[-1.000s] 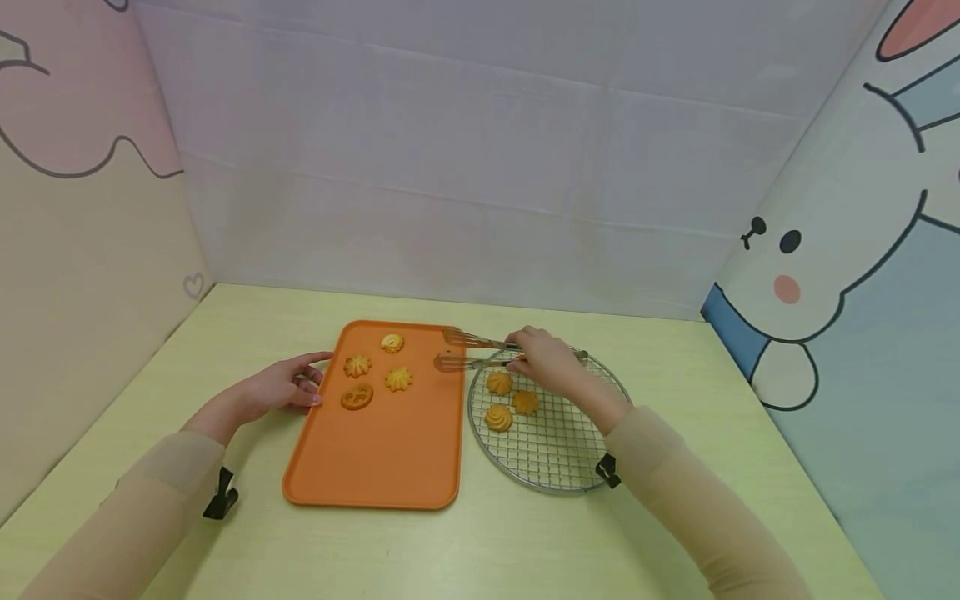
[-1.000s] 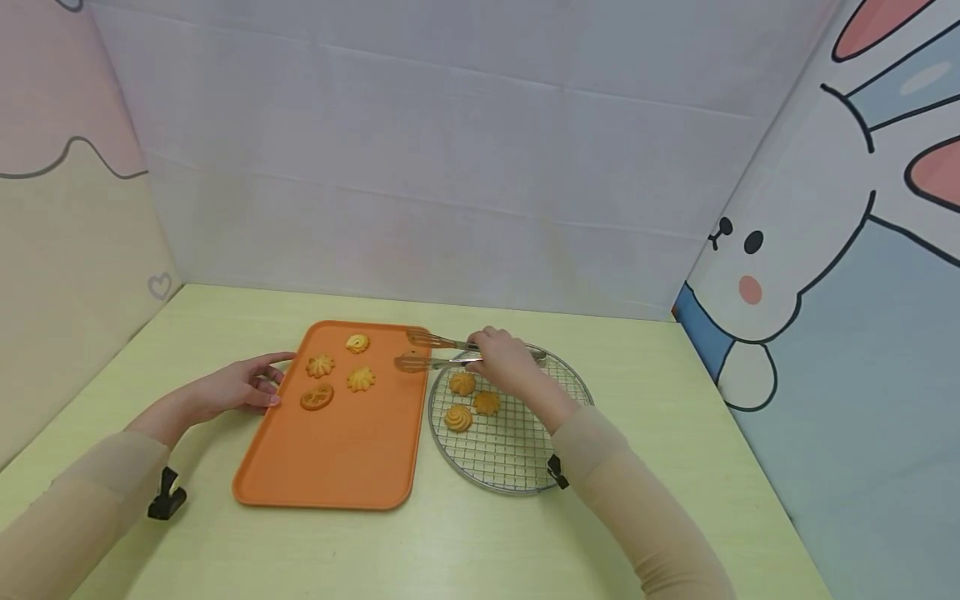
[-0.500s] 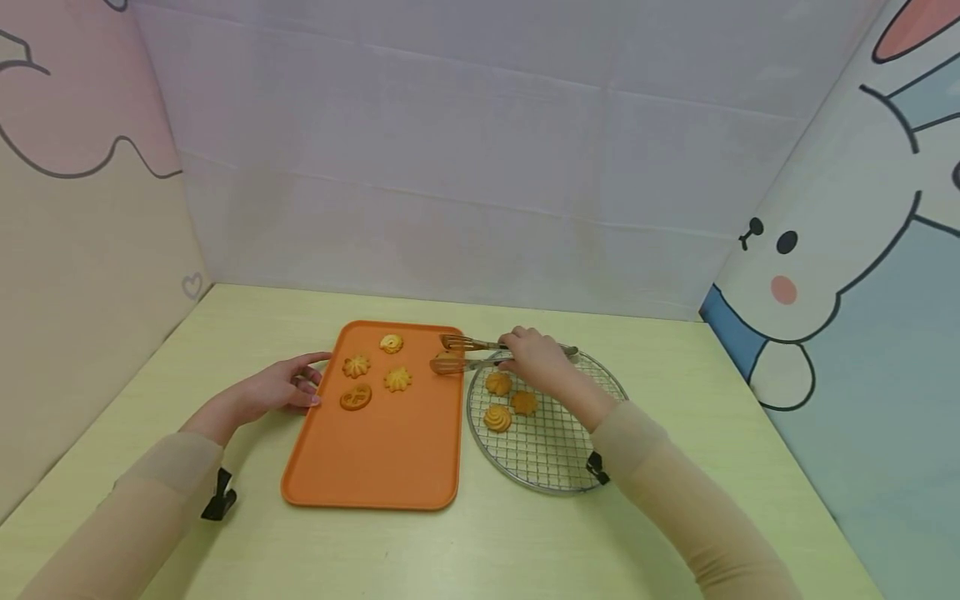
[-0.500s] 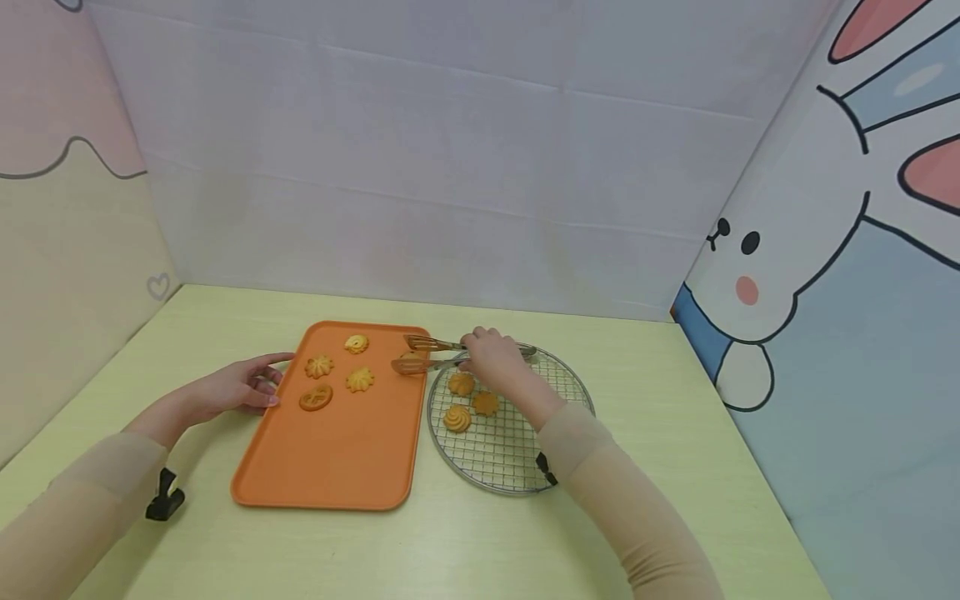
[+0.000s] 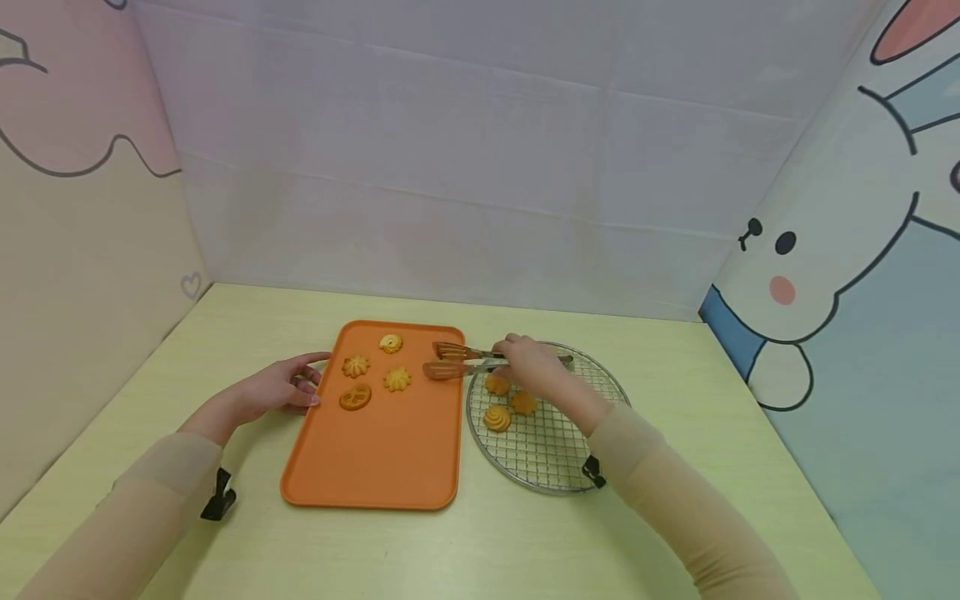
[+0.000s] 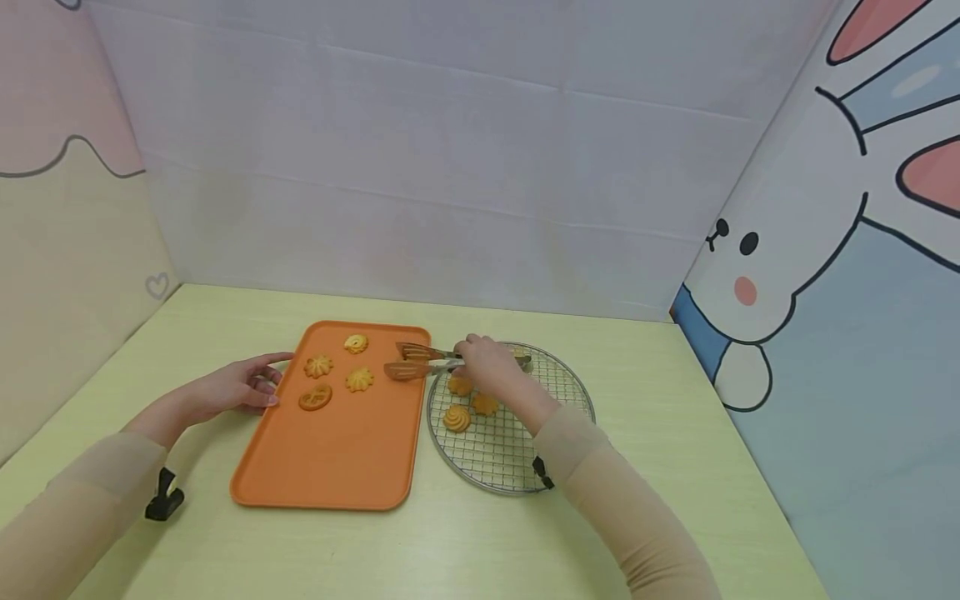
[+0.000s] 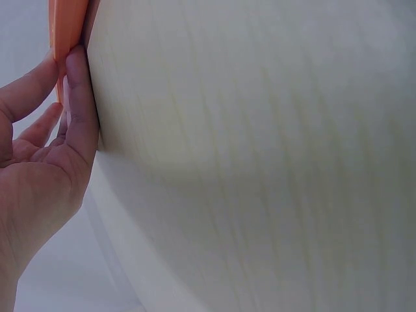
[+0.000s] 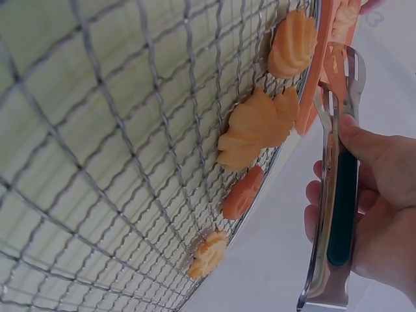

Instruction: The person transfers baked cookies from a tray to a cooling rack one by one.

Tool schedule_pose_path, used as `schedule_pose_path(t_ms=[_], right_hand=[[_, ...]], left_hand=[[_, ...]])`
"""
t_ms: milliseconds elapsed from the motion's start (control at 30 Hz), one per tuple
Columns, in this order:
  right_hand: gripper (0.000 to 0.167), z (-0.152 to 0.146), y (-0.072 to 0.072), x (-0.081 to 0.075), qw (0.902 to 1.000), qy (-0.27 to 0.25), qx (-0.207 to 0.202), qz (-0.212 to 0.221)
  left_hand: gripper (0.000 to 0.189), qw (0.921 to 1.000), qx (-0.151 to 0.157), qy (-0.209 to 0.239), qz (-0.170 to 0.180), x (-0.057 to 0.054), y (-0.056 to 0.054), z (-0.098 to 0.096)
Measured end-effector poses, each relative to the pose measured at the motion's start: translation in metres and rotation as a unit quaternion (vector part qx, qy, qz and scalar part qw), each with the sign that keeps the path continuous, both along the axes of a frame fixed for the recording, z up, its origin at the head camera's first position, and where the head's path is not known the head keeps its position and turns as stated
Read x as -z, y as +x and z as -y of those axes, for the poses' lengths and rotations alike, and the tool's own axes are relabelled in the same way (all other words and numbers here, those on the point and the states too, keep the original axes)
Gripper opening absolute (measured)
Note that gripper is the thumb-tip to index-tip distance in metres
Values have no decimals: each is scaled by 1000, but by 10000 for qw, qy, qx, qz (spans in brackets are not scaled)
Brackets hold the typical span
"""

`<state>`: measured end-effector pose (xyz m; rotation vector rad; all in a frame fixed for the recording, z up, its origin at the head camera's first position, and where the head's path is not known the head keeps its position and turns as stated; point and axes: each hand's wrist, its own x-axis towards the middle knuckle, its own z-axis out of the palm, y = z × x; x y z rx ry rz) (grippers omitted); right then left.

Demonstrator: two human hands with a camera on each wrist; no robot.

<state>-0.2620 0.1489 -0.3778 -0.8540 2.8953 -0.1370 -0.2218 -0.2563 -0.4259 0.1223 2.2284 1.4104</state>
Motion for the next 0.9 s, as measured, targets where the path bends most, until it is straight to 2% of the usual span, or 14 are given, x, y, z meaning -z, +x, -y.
schedule_pose_path(t_ms=[200,467,900], right_hand=[[40,0,0,6,9996,-239,-72,98],[39,1,1,12,9975,-588,25,395],[33,4,0,16,9963,-809,-29,272]], left_hand=[[82,9999,51,76,-54,1,-1,0],[82,9999,23,109,-41,2,0,0],[82,10000,-15,59,6,1,-1,1]])
